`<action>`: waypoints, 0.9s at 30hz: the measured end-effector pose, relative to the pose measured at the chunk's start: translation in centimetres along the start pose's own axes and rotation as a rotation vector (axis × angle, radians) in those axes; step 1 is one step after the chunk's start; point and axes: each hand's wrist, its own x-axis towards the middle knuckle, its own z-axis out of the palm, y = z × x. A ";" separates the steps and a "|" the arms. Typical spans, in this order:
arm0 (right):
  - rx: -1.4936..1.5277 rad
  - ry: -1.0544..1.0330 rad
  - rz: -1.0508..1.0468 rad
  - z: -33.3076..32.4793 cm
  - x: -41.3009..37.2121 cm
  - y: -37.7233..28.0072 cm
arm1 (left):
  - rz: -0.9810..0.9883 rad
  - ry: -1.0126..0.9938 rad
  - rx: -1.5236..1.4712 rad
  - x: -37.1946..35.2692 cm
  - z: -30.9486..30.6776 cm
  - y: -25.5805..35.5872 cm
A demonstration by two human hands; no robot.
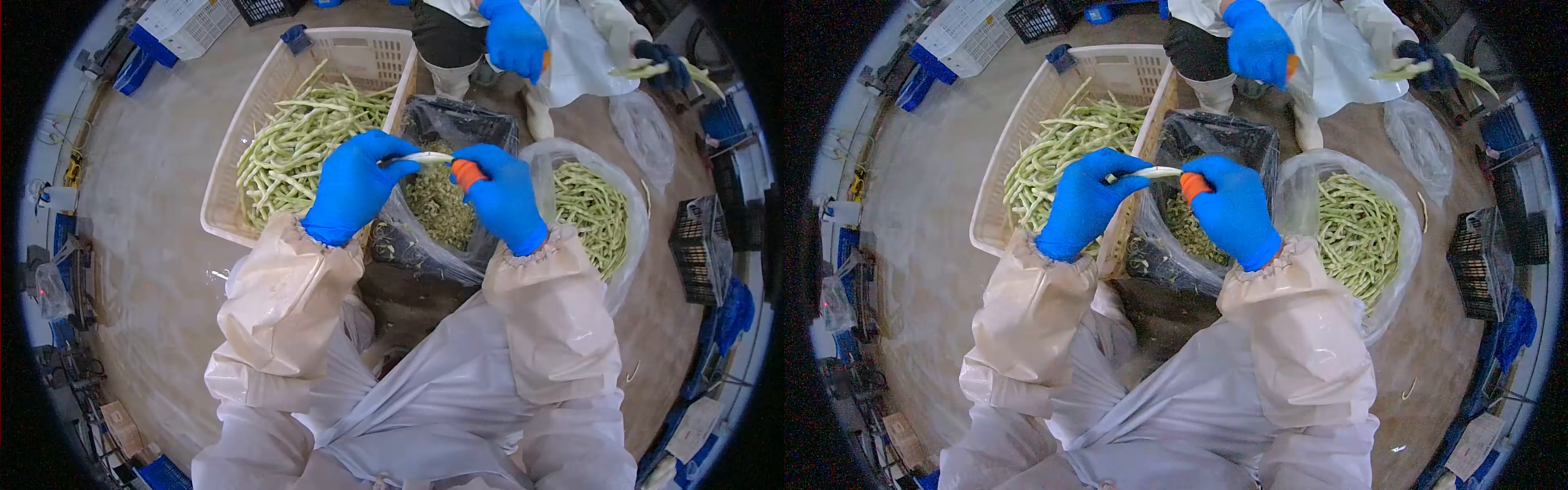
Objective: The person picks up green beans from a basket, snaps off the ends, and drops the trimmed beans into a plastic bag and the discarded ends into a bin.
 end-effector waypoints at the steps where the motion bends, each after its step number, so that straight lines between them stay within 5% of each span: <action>1: 0.180 -0.010 0.102 -0.4 0.1 -0.5 | -0.027 -0.001 -0.071 0.0 0.2 0.2; 3: 0.537 -0.035 0.304 -1.8 0.4 -2.0 | -0.023 -0.052 -0.140 -0.2 0.5 0.8; 6: 0.824 -0.062 0.336 -2.1 0.4 -2.2 | -0.106 -0.113 -0.367 -0.5 1.4 1.0; 9: 0.643 -0.198 0.281 -1.3 0.5 -1.1 | -0.242 -0.057 -0.627 -0.1 1.1 0.8; 12: -0.445 -0.228 -0.172 0.7 -0.6 1.4 | -0.285 0.200 -0.753 1.3 -1.8 0.0; 15: -0.466 -0.074 -0.232 0.6 -0.9 4.8 | -0.295 0.394 -0.740 2.1 -5.1 -1.5; 18: -0.351 0.108 -0.238 -0.1 0.2 4.0 | -0.282 0.427 -0.770 1.9 -6.2 -1.6; 21: 0.103 -0.043 -0.075 0.4 0.7 3.0 | -0.277 0.452 -0.818 1.8 -6.1 -1.8; 27: 0.274 -0.413 0.232 0.8 0.2 0.6 | -0.294 0.463 -0.826 1.9 -5.9 -1.7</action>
